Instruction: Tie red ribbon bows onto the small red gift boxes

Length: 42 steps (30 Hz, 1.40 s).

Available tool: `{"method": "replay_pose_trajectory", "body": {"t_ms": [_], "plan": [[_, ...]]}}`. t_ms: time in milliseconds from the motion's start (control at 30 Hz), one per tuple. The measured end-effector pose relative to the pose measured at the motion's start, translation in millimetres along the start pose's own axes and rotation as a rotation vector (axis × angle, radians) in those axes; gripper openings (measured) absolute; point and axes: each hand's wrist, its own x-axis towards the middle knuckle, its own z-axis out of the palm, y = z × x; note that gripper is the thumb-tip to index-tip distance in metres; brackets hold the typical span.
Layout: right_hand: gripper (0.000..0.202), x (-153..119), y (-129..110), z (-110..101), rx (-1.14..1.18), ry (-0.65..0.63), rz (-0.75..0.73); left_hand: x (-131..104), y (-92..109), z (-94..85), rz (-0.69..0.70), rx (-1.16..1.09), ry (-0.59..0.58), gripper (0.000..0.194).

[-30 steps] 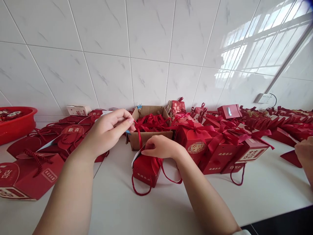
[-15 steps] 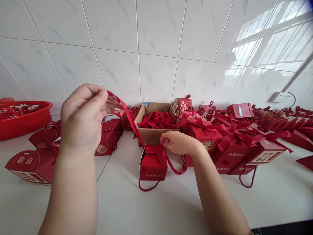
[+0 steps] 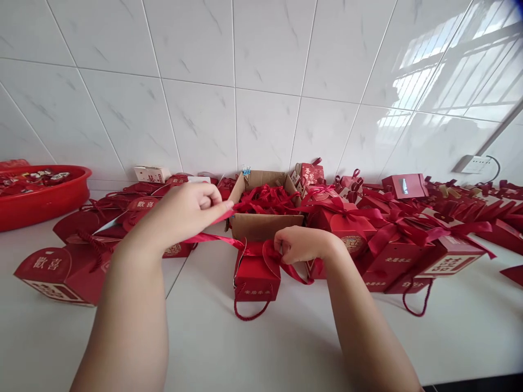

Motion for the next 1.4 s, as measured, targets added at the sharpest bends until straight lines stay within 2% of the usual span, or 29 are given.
{"method": "replay_pose_trajectory", "body": {"t_ms": [100,167,233,267,400,633,733,867,1000,1100,1233,1400], "plan": [[0.006,-2.6,2.1,-2.0,-0.03,-0.021,0.025,6.1,-4.6,5.5,-0.056,0.199,-0.32,0.04],[0.008,-4.8,3.6,-3.2,-0.018,-0.002,0.034,9.5,-8.2,7.8,-0.05,0.25,-0.52,0.036],[0.007,-7.0,4.0,-4.4,0.005,0.057,0.034,11.6,-12.0,8.8,-0.038,0.278,-0.639,0.03],[0.007,-8.3,3.5,-5.0,0.018,0.094,0.026,12.3,-13.9,8.8,-0.037,0.288,-0.66,0.027],[0.007,-16.3,-1.7,-8.2,0.089,0.208,-0.041,13.9,-20.3,6.6,-0.036,0.281,-0.604,0.023],[0.018,-33.5,-8.5,-12.3,0.257,0.413,-0.112,10.4,-19.4,0.6,0.032,0.198,-0.452,0.038],[0.018,-35.8,-8.2,-12.8,0.28,0.451,-0.161,9.2,-15.5,1.8,0.016,0.214,-0.507,0.037],[0.018,-35.5,-7.1,-12.5,0.285,0.486,-0.164,11.4,-12.8,7.2,-0.05,0.288,-0.615,0.025],[0.018,-36.4,-7.4,-12.1,0.296,0.515,-0.159,13.3,-13.4,11.3,-0.06,0.317,-0.63,0.021],[0.017,-37.5,-9.2,-12.4,0.302,0.546,-0.175,11.4,-13.4,11.8,-0.046,0.31,-0.625,0.024],[0.015,-38.0,-12.0,-13.0,0.339,0.602,-0.211,6.4,-8.4,11.6,0.064,0.254,-0.588,0.03],[0.009,-41.1,-13.2,-15.0,0.409,0.615,-0.243,0.7,0.8,8.8,0.158,0.239,-0.482,0.03]]}}
